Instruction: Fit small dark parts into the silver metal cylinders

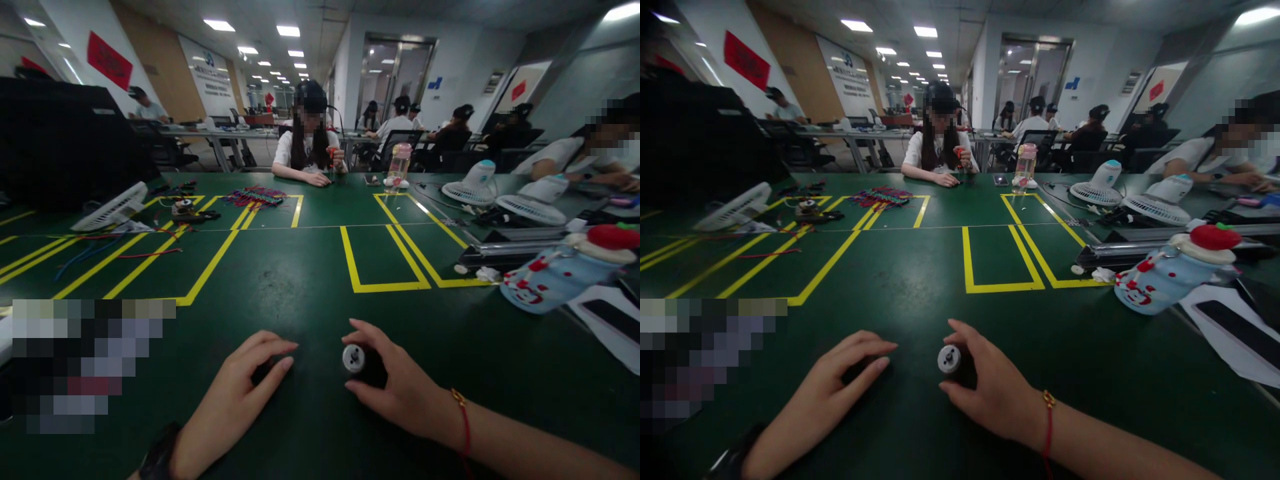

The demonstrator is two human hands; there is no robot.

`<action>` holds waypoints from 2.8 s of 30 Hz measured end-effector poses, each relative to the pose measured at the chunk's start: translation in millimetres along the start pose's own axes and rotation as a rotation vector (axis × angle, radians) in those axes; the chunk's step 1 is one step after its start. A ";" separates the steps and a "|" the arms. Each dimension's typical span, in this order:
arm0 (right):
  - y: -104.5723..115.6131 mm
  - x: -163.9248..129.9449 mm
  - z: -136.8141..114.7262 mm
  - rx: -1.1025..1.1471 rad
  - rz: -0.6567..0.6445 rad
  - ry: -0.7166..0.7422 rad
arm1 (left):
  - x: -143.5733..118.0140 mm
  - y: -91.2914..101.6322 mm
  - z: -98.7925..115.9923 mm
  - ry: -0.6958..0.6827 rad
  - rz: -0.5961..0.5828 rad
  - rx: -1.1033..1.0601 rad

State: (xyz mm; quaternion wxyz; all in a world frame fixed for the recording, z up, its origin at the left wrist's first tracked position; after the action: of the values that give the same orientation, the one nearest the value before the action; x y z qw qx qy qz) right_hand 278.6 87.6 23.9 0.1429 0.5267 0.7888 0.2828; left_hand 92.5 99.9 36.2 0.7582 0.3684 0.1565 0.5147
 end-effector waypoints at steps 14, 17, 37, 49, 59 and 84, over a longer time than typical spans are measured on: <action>9.7 -7.2 15.8 -0.039 0.015 -0.036 | 43.4 -34.6 50.9 -0.098 -0.029 -0.145; 13.5 -10.3 20.5 -0.030 0.020 -0.045 | 40.6 -49.9 39.5 -0.108 -0.107 0.032; 116.7 -58.3 73.8 -0.256 0.395 -0.204 | 33.6 -56.0 34.6 -0.104 -0.195 -0.027; 215.9 -132.2 129.0 -0.763 0.706 -0.411 | 3.8 7.4 -41.5 0.177 0.061 -0.201; 6.8 -1.8 -15.6 -0.528 0.076 0.116 | 6.0 4.9 -30.3 0.183 0.060 -0.145; 235.8 -145.5 99.6 -0.927 0.639 -0.388 | 8.2 2.5 -29.5 0.157 0.046 -0.179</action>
State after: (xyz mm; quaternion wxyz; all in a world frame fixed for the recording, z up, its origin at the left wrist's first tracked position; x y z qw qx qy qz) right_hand 566.4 51.6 74.5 0.4074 0.6627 0.3448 0.5253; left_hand 76.1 119.5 19.1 0.7612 0.2614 0.1605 0.5713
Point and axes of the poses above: each hand's wrist, its own x-axis towards the middle knuckle, its own y-axis out of the back of the hand, z = x × y, the point moved 10 cm from there along x, towards the middle knuckle, and after that the axes turned 2 degrees about -y, right-handed, at the moved point
